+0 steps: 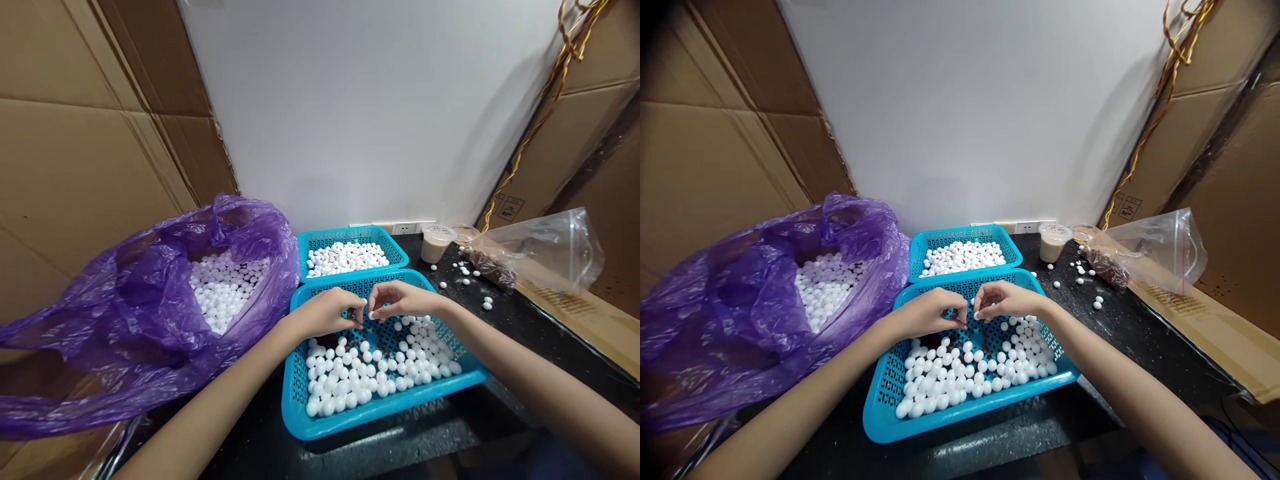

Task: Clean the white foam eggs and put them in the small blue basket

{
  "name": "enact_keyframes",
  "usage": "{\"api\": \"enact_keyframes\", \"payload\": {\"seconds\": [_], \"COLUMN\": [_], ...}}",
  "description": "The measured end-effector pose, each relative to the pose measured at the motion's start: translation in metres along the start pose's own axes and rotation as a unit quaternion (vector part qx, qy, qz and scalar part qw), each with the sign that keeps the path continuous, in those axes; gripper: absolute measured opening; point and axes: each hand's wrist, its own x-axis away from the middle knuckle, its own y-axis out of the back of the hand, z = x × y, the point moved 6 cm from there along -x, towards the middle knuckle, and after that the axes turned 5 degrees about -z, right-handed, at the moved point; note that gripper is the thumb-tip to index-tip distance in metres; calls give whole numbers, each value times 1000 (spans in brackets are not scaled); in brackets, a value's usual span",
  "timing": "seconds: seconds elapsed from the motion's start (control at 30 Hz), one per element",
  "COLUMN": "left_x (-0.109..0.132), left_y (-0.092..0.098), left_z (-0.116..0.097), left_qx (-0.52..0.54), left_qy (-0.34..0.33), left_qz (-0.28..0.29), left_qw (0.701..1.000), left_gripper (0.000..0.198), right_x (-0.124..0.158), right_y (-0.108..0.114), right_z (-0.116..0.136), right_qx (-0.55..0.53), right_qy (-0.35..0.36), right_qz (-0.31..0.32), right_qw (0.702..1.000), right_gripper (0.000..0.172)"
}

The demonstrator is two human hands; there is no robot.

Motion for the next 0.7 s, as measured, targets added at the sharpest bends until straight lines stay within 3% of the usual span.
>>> {"api": "enact_keyframes", "payload": {"seconds": [0.7], "left_x": [1], "left_y": [2], "left_z": [1], "left_qx": [31], "left_qy": [1], "left_qz": [-20], "left_qw": [999], "left_gripper": [6], "right_x": [0], "right_y": [-3], "right_z": [7], "right_qx": [-37], "right_qy": [19], "right_qz": [1], "right_qw": [999], "right_gripper": [32]}}
